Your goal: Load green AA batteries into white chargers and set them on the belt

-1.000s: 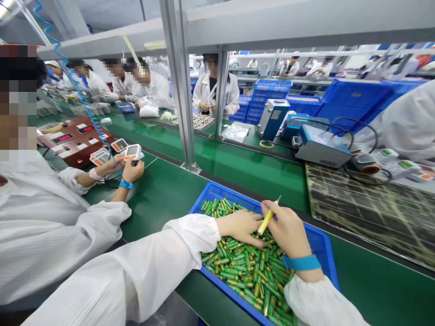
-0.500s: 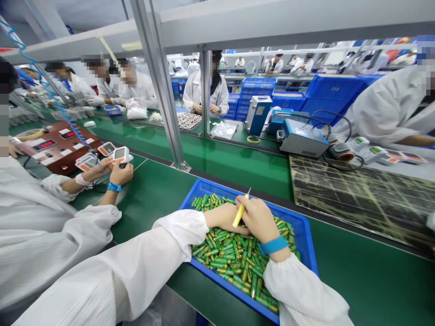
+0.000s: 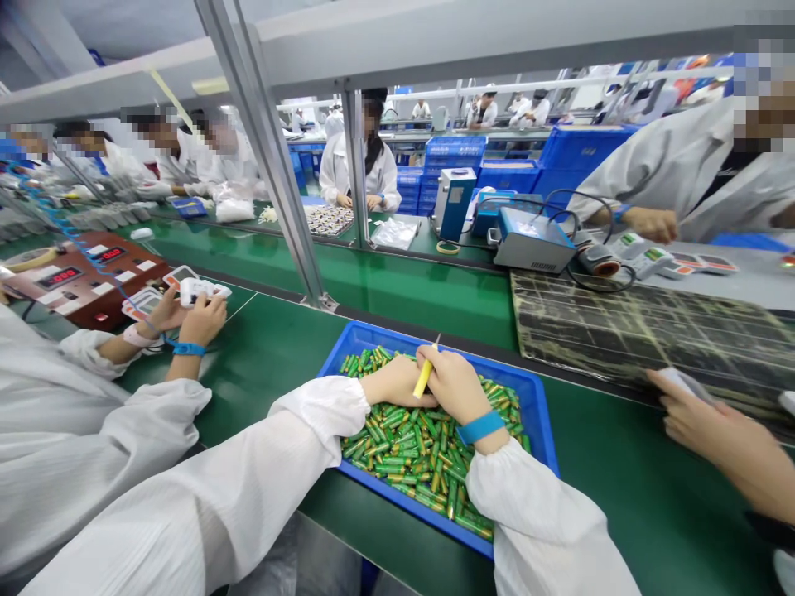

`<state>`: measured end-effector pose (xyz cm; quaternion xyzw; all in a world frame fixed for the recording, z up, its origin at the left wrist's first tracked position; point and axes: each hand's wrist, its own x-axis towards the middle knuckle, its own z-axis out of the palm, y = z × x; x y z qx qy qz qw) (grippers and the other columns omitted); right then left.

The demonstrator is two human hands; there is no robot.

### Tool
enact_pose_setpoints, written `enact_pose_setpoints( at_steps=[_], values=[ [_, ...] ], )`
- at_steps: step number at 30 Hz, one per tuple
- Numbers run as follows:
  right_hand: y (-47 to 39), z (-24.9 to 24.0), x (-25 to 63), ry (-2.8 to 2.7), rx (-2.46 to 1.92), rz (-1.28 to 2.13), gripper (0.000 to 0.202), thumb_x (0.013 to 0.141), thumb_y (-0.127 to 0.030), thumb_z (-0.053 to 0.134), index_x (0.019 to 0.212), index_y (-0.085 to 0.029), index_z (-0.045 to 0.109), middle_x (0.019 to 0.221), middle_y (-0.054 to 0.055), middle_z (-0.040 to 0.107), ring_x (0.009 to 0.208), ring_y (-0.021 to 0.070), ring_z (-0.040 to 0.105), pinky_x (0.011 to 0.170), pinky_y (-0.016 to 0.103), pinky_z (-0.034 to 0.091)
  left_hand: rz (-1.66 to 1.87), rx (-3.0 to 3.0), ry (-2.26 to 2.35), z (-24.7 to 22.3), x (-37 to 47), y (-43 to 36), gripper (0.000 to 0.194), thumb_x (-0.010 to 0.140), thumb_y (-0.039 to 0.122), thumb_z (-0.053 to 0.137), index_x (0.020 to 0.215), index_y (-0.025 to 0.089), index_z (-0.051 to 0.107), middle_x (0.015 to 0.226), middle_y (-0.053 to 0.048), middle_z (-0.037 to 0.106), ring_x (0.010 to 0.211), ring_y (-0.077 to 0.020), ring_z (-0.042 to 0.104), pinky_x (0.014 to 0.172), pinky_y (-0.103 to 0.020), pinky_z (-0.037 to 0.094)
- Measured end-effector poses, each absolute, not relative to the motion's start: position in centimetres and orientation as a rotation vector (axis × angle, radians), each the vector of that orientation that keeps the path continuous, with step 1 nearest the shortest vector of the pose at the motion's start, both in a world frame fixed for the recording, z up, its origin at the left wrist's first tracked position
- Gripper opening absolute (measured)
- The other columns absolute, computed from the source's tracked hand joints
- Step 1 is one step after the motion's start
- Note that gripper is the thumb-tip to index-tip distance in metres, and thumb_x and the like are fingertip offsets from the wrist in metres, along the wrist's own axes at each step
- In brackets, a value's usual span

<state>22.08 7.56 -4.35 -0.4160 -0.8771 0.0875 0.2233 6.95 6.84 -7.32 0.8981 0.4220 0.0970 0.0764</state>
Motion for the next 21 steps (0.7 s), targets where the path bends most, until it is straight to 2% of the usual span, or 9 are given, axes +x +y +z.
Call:
enact_pose_setpoints(
  at_steps=[7,10,11,13,15,16,18,21],
  values=[
    [7.9,-4.0,22.2,-2.382,-1.194,0.080,0.030,0.097,-0.030,0.046,0.104,-0.017,0.072,0.080,0.011,0.073,0.074,0.0233,0.066,0.071,0.030,0.043,0.425,2.761,1.318,-7.6,6.8,6.9,0.032,0.084,0.047,0.064,0.074,0.017,0.071,0.069,-0.007,0.069,0.067,-0.0228,0.068,0.058,-0.029,0.047],
    [8.5,-3.3,23.1,-2.245,-1.301,-0.024,0.032,0.096,-0.033,0.046,0.101,-0.017,0.073,0.075,0.010,0.069,0.071,0.0231,0.062,0.071,0.032,0.041,0.549,2.777,1.313,-7.1,6.5,6.8,0.030,0.087,0.042,0.059,0.073,0.017,0.070,0.070,-0.007,0.066,0.068,-0.0202,0.066,0.063,-0.030,0.049],
    [8.9,-3.1,23.6,-2.166,-1.358,-0.043,0.032,0.096,-0.033,0.046,0.100,-0.017,0.073,0.075,0.011,0.068,0.072,0.0234,0.061,0.071,0.032,0.040,0.610,2.775,1.323,-6.8,6.5,6.8,0.028,0.088,0.039,0.058,0.077,0.016,0.070,0.077,-0.008,0.068,0.076,-0.0211,0.066,0.070,-0.032,0.050],
    [9.8,-2.8,25.1,-1.957,-1.498,-0.056,0.032,0.094,-0.032,0.045,0.102,-0.016,0.072,0.078,0.012,0.068,0.076,0.0249,0.061,0.073,0.034,0.041,0.757,2.756,1.361,-6.3,6.3,7.0,0.027,0.089,0.035,0.056,0.098,0.015,0.070,0.103,-0.014,0.068,0.101,-0.0268,0.063,0.091,-0.042,0.049],
    [10.7,-2.9,27.2,-1.734,-1.643,-0.037,0.031,0.090,-0.028,0.046,0.106,-0.016,0.070,0.082,0.013,0.068,0.080,0.0266,0.060,0.074,0.035,0.042,0.837,2.707,1.436,-6.1,6.1,7.5,0.043,0.089,0.036,0.056,0.126,0.015,0.060,0.134,-0.018,0.056,0.128,-0.0330,0.049,0.109,-0.052,0.036],
    [11.1,-3.1,28.4,-1.634,-1.711,-0.018,0.031,0.087,-0.026,0.048,0.108,-0.016,0.070,0.084,0.013,0.068,0.082,0.0273,0.060,0.075,0.036,0.043,0.826,2.679,1.471,-6.1,6.1,7.7,0.052,0.089,0.037,0.057,0.136,0.015,0.052,0.141,-0.018,0.050,0.135,-0.0339,0.042,0.114,-0.054,0.030],
    [11.6,-3.8,30.9,-1.463,-1.846,0.031,0.032,0.079,-0.021,0.051,0.105,-0.018,0.069,0.086,0.014,0.068,0.084,0.0287,0.059,0.076,0.039,0.044,0.734,2.637,1.515,-6.2,5.9,8.2,0.059,0.091,0.042,0.056,0.142,0.015,0.045,0.141,-0.017,0.051,0.134,-0.0324,0.042,0.116,-0.053,0.025],
    [11.7,-5.2,34.7,-1.271,-2.064,0.095,0.025,0.071,-0.018,0.057,0.093,-0.020,0.069,0.088,0.014,0.067,0.089,0.0312,0.060,0.080,0.050,0.045,0.628,2.601,1.535,-6.4,5.6,8.6,0.051,0.094,0.046,0.052,0.135,0.016,0.052,0.125,-0.013,0.061,0.119,-0.0296,0.052,0.111,-0.049,0.031]
  ],
)
